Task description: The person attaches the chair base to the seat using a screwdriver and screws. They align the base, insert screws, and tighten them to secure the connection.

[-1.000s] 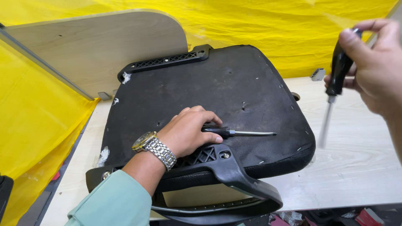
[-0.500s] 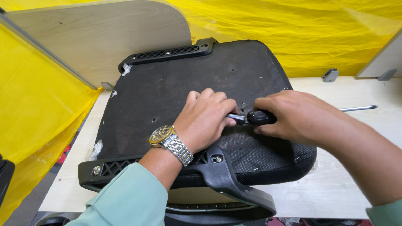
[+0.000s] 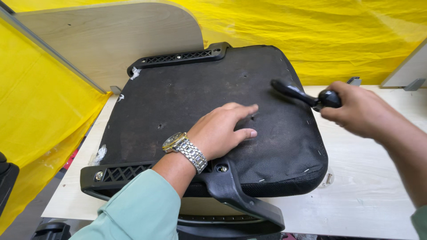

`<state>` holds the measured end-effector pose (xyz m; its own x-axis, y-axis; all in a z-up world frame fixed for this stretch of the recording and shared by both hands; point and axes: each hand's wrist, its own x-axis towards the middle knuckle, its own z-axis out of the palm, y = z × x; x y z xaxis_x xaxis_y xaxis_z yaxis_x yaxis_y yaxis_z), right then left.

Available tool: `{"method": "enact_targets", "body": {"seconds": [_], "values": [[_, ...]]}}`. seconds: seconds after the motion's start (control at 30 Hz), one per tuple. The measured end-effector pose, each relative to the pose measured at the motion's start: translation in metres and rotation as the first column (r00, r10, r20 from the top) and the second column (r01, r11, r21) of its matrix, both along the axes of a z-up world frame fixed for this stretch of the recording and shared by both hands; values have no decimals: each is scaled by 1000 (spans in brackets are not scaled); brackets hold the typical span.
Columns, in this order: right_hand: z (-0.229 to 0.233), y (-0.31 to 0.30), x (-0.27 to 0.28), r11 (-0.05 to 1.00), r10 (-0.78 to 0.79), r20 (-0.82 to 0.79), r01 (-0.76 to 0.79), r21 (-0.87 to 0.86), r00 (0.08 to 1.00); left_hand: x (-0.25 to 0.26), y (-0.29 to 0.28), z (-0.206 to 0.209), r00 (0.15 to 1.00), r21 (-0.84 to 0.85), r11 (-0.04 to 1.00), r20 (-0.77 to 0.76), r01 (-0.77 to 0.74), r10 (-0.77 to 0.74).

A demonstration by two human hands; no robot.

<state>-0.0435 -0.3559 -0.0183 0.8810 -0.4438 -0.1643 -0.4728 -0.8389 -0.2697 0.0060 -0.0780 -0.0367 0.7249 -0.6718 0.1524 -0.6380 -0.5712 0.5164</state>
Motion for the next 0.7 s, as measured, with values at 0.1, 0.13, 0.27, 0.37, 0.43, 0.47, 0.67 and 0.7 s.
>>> {"method": "enact_targets", "body": {"seconds": [0.1,0.13,0.27,0.37,0.43,0.47,0.67,0.7], "values": [[-37,-64,5,981,-85,109,63,186,990,-3,2,4,999,91,995,-28,49,-46],[-55,-82,10,958,-108,173,56,282,979,-3,0,5,998,111,992,-16,63,-62],[-140,-122,32,696,-217,-67,203,689,974,-4,-15,7,1000,181,984,29,1,-6],[-184,-127,39,831,-69,-169,150,535,983,-3,-28,8,999,239,970,36,-39,31],[-198,-120,45,854,-1,-131,69,516,991,-1,-33,7,999,267,962,27,-48,42],[-201,-115,49,909,70,-86,-28,417,994,1,-35,6,998,277,959,23,-56,52],[-192,-79,62,975,211,-120,-200,97,970,12,-42,0,985,327,940,-101,-98,138],[-192,-79,63,985,165,-229,-149,88,959,13,-41,-2,983,333,938,-115,-99,144]]}}
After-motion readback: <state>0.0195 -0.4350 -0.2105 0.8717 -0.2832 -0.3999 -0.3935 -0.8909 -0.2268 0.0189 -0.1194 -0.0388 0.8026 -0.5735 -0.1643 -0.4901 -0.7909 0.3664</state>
